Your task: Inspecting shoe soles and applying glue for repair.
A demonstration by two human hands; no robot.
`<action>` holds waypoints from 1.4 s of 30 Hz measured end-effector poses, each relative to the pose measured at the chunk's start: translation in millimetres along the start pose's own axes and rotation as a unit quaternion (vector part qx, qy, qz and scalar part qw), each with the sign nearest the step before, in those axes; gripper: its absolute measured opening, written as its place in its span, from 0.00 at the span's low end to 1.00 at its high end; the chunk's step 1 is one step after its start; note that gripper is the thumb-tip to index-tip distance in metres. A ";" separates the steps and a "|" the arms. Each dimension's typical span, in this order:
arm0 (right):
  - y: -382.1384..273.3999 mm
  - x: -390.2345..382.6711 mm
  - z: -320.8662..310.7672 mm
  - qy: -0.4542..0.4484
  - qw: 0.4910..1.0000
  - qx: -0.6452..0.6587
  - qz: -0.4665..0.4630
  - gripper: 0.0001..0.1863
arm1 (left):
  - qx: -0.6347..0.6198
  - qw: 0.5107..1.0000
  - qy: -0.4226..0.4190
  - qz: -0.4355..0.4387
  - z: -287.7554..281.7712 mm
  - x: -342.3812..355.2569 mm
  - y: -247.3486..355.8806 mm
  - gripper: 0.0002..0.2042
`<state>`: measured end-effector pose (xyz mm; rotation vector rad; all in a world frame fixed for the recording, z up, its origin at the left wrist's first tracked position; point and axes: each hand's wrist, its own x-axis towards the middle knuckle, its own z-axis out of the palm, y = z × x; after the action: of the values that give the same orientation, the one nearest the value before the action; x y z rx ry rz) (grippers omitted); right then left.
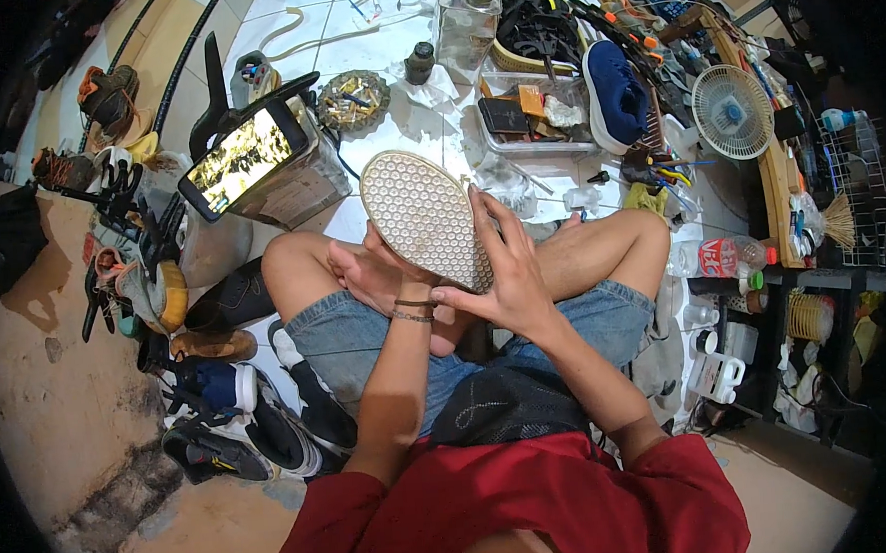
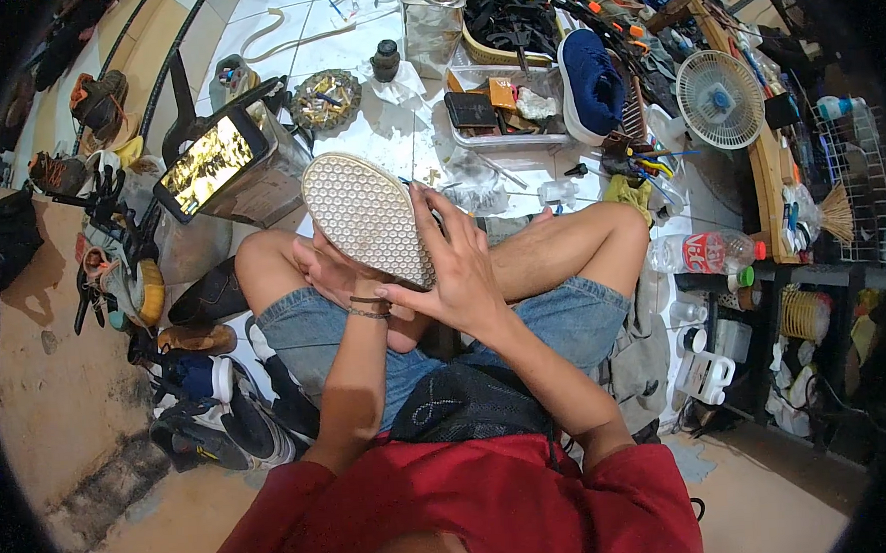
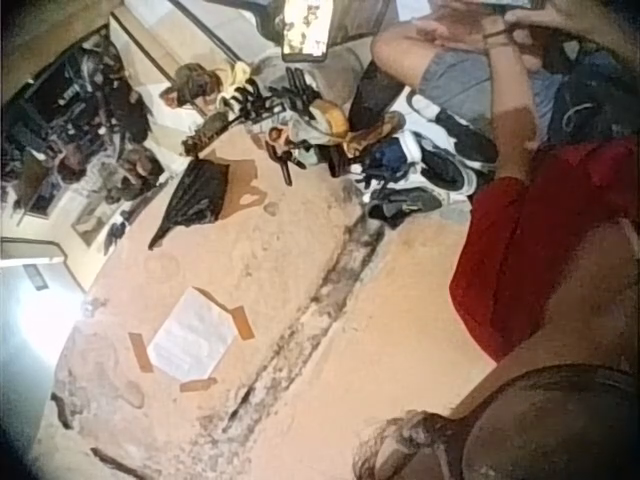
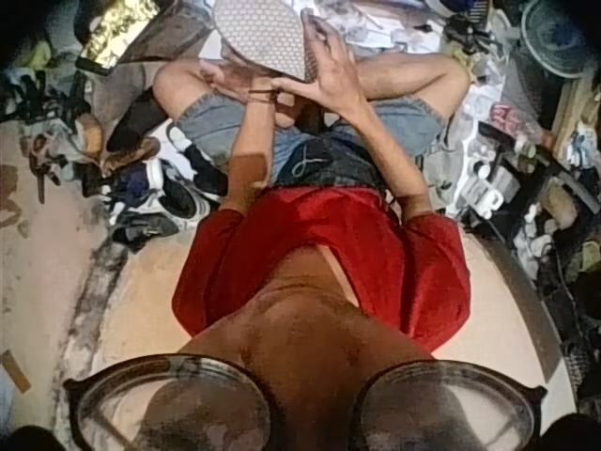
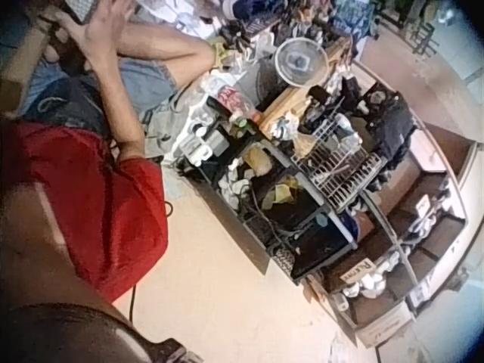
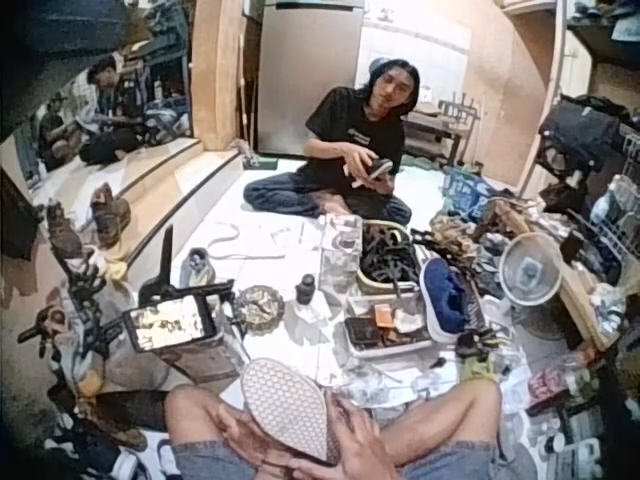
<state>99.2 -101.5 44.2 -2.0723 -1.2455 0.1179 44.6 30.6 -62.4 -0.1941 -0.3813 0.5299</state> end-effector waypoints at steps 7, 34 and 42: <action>-11.9 15.6 -9.2 0.016 0.994 0.104 -0.033 0.43 | 0.091 0.995 0.022 0.014 12.2 5.3 11.1 0.39; -18.3 98.6 -39.0 0.086 0.986 0.139 -0.039 0.14 | 0.507 0.834 0.215 0.040 20.5 12.6 -8.9 0.32; -21.3 110.6 -30.8 0.039 0.995 0.049 -0.079 0.14 | 0.302 0.930 0.209 -0.020 7.8 13.7 -1.6 0.31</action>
<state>155.0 -22.6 109.6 -1.8698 -1.3232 0.0248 53.1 37.1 -50.7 0.2949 0.2034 0.5273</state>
